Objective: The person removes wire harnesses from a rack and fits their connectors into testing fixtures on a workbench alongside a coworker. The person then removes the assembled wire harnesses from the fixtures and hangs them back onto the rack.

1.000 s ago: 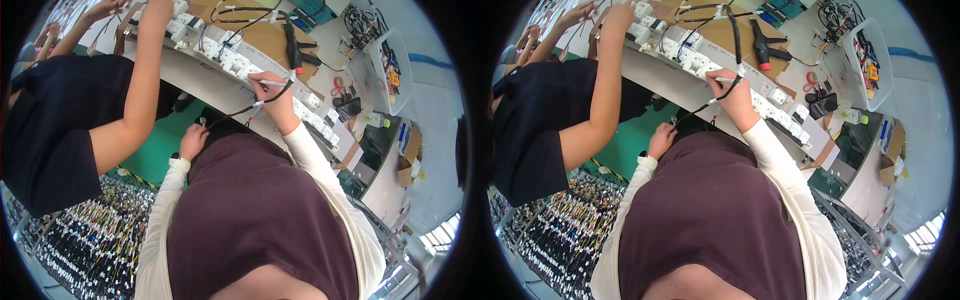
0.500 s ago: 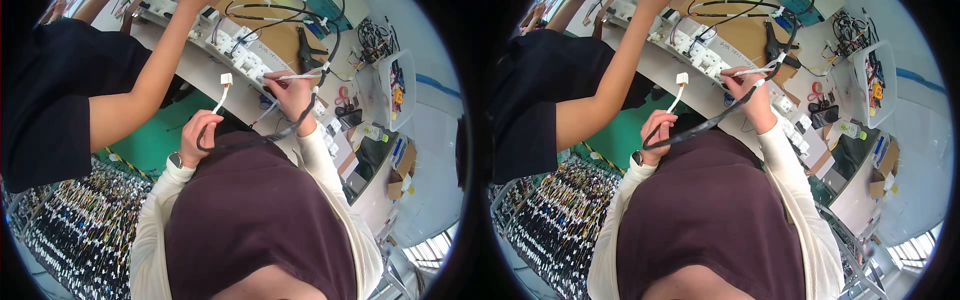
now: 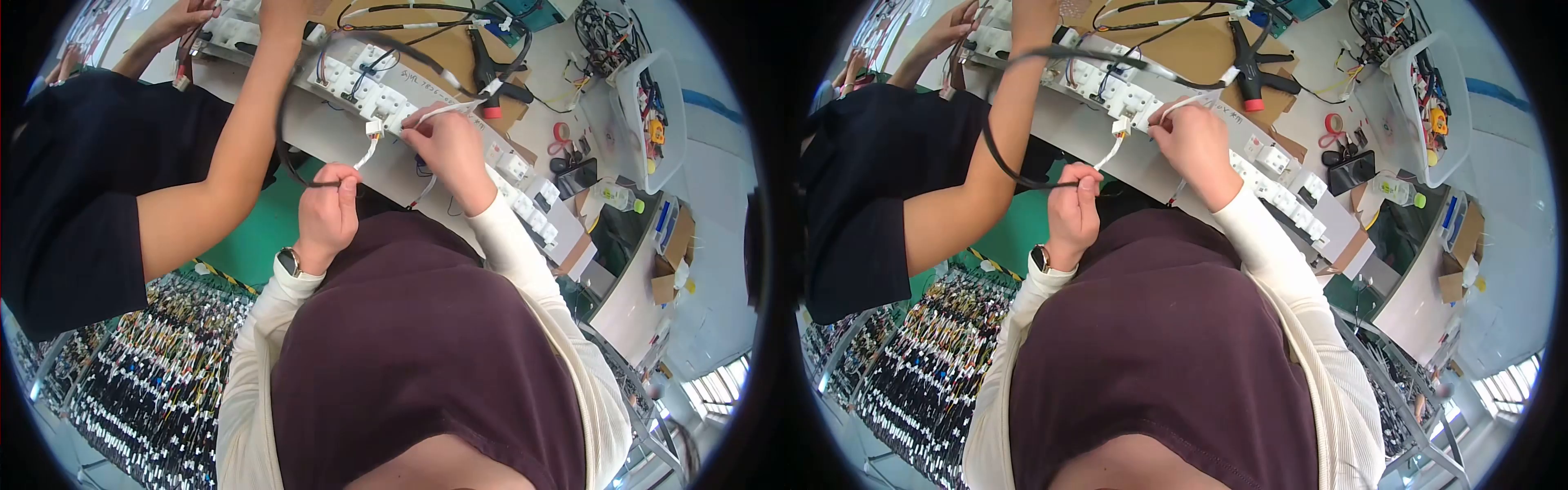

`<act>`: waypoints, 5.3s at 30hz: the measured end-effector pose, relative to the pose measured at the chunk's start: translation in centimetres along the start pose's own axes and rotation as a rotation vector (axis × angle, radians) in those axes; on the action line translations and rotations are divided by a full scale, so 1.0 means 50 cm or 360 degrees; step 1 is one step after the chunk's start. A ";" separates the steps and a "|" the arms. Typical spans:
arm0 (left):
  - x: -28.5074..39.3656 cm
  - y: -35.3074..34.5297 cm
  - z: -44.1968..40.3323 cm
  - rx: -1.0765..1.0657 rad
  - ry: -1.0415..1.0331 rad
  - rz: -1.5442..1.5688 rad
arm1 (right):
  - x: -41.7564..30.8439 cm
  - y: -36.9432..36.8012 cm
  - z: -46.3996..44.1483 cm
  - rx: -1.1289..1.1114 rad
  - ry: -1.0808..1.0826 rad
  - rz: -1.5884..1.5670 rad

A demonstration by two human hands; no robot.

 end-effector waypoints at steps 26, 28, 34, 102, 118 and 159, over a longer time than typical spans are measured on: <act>0.085 -0.058 -0.033 0.0212 0.0562 0.1183 | -0.063 -0.038 0.043 0.0719 0.0735 -0.0272; 0.064 -0.072 -0.025 0.0267 0.0649 0.1342 | -0.059 -0.044 0.021 0.0708 0.0643 -0.0248; 0.045 -0.102 -0.006 0.0332 0.0622 0.1657 | -0.050 -0.055 0.012 0.0711 0.0727 -0.0270; -0.128 -0.089 -0.050 -0.0076 -0.0187 -0.0779 | -0.010 0.022 -0.111 0.0061 0.0518 0.0110; 0.075 -0.160 0.030 -0.0197 0.1098 0.1389 | 0.189 0.041 0.295 -0.0727 0.0019 -0.0921; 0.047 -0.234 -0.037 -0.0337 -0.0681 -0.0222 | 0.218 0.029 0.234 0.1167 0.0777 0.0200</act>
Point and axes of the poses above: each hand's wrist, its own z-axis away from the middle knuckle, its own y-axis out of the back of the hand, x = y × z, the point moved 2 cm from there along -z, towards the middle knuckle, and after that the axes turned 7 degrees about -y, right-handed, at the moved point
